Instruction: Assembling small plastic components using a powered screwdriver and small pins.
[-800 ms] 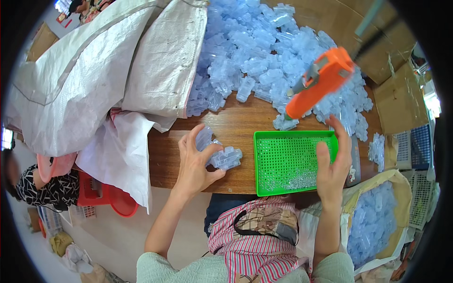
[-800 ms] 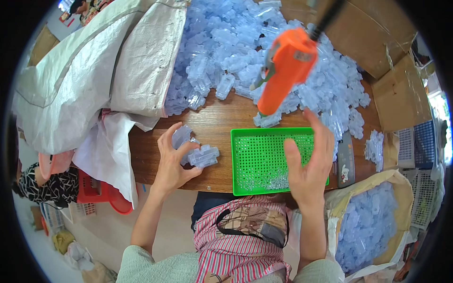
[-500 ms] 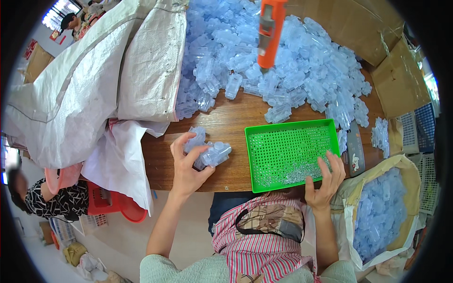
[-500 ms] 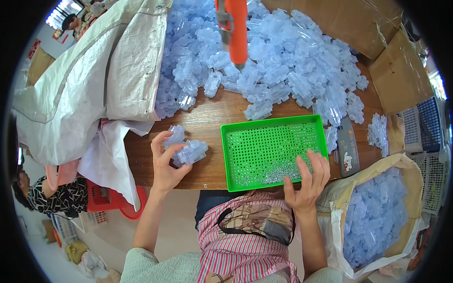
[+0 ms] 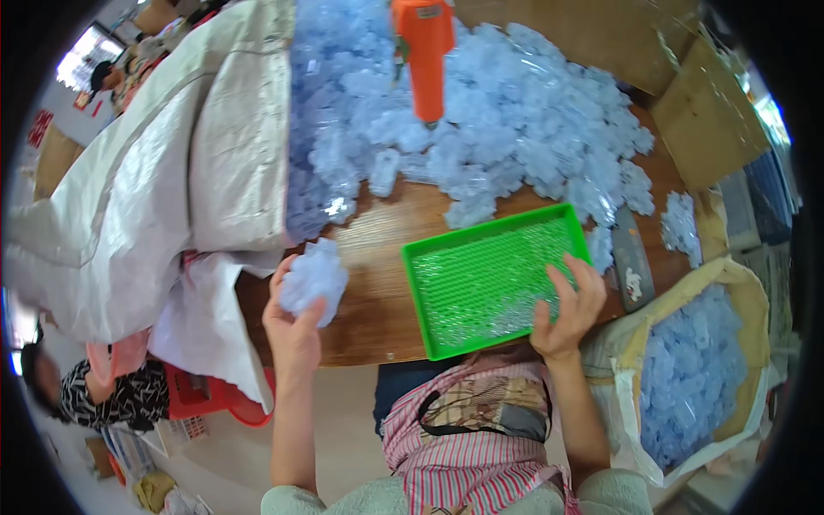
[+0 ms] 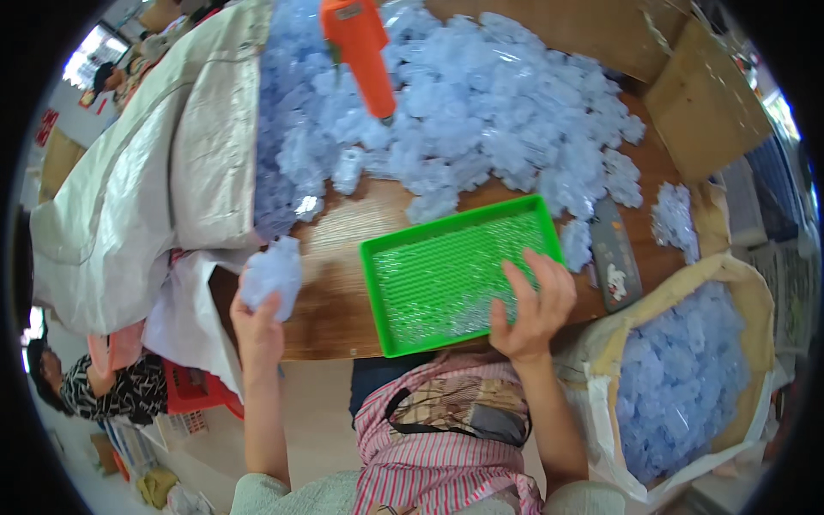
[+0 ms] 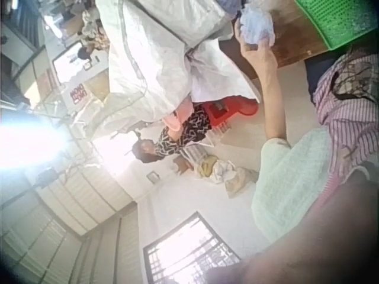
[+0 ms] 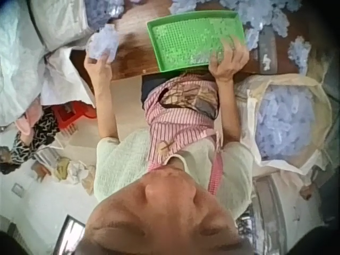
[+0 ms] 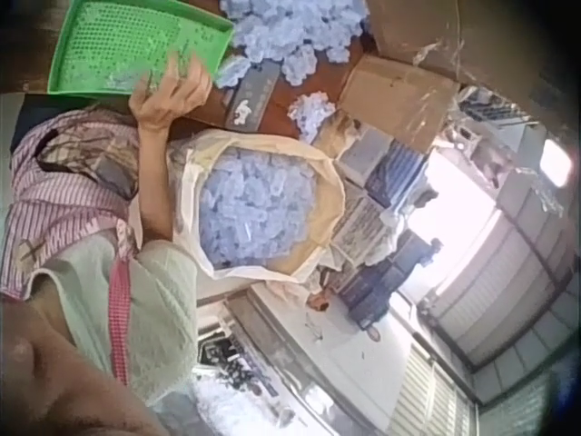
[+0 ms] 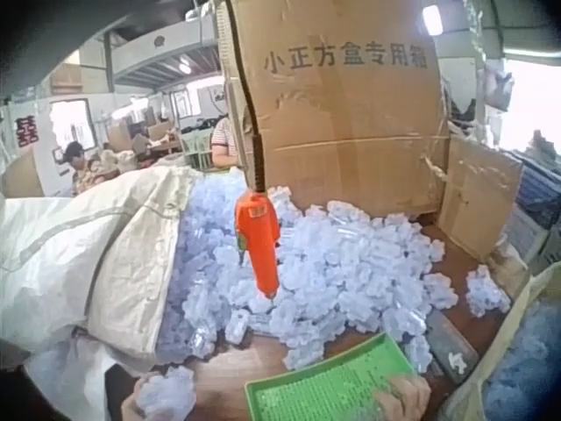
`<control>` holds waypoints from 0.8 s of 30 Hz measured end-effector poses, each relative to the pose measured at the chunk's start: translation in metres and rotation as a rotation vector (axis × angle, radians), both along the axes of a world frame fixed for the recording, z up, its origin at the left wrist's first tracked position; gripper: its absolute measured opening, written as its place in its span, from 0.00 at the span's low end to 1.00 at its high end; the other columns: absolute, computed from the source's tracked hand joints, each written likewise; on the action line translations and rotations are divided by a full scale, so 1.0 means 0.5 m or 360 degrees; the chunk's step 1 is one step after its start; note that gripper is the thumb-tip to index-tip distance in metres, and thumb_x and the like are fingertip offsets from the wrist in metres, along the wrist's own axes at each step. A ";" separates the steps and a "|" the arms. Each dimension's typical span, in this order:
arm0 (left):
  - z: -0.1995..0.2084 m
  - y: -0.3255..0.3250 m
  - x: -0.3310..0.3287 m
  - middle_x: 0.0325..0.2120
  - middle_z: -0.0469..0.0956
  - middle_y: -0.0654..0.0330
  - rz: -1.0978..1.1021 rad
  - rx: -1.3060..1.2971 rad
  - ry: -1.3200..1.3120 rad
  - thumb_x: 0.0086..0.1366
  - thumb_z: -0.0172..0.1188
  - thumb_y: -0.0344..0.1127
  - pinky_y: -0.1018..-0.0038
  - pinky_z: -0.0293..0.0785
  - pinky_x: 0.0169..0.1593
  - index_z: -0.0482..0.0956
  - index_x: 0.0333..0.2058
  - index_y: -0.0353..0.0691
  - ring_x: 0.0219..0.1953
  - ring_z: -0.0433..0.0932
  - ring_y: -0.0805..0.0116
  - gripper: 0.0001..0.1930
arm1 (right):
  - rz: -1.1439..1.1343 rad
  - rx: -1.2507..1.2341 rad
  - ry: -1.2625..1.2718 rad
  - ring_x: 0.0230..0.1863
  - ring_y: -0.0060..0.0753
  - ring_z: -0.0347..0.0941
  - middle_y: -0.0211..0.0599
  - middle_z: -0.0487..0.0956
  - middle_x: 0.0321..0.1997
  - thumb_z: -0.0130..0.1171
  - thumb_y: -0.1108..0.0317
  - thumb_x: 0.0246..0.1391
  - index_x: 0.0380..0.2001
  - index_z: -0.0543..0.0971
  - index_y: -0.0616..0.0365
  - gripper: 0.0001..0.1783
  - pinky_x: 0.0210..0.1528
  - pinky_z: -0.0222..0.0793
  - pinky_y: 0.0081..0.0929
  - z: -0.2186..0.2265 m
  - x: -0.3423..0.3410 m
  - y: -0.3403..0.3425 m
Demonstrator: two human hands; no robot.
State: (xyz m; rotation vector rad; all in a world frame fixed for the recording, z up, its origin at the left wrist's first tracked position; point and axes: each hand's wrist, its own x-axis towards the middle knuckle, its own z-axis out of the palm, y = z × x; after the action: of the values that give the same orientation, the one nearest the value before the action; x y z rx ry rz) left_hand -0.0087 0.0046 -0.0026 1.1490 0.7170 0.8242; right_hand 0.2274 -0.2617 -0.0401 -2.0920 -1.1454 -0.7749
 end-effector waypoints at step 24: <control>0.174 -0.537 0.392 0.53 0.76 0.50 -0.2190 0.1246 -0.0455 0.57 0.62 0.21 0.66 0.74 0.53 0.79 0.49 0.40 0.51 0.78 0.54 0.20 | 0.0138 0.0283 0.0183 0.55 0.47 0.69 0.42 0.72 0.53 0.61 0.57 0.53 0.47 0.76 0.57 0.21 0.61 0.65 0.48 -0.036 0.000 -0.010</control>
State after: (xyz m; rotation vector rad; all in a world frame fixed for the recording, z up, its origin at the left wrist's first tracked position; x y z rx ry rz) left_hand 0.1874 -0.2639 0.0844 1.7687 -0.7364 0.0079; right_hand 0.2274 -0.2669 -0.0582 -1.9019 -1.0579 -0.6808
